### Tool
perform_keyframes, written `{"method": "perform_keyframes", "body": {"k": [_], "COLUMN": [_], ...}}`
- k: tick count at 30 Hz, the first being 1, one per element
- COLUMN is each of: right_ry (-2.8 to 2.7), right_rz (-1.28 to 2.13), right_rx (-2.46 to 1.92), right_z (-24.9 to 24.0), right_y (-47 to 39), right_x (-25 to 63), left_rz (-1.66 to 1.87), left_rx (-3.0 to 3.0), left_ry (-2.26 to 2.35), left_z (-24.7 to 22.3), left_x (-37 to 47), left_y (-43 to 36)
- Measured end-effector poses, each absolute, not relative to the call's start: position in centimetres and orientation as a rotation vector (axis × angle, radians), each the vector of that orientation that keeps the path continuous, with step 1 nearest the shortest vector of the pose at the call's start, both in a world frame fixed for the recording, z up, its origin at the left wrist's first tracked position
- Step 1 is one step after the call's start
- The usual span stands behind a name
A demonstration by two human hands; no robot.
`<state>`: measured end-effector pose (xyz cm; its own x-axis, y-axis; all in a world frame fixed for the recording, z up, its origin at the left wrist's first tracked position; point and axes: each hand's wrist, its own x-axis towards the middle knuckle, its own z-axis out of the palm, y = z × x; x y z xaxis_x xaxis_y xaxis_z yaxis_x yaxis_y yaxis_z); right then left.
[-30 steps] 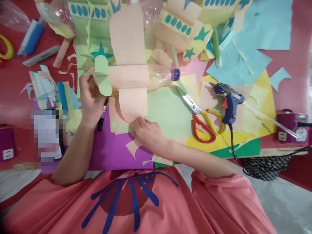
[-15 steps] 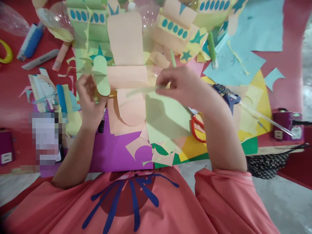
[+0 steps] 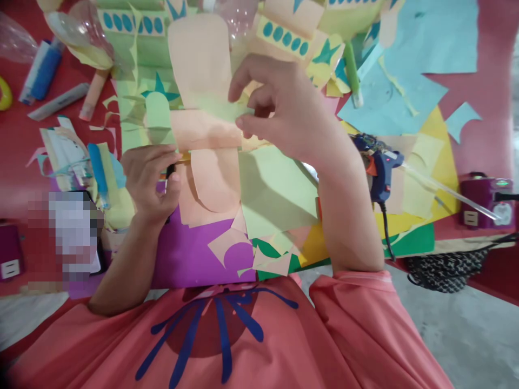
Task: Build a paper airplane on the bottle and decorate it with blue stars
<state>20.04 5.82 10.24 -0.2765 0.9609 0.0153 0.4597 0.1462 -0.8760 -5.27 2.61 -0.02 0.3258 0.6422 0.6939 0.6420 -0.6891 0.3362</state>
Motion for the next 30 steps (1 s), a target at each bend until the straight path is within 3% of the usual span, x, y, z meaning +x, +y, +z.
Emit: {"method": "perform_keyframes", "body": {"k": [30], "right_ry": [-1.874], "right_rz": [1.024], "right_rx": [-1.502], "right_z": [7.9], "right_y": [5.2], "right_x": [17.7], "left_rz": [0.993], "left_rx": [2.580], "left_ry": [1.348], "left_z": [-0.9], "left_x": [-5.9], "left_y": [2.9]}}
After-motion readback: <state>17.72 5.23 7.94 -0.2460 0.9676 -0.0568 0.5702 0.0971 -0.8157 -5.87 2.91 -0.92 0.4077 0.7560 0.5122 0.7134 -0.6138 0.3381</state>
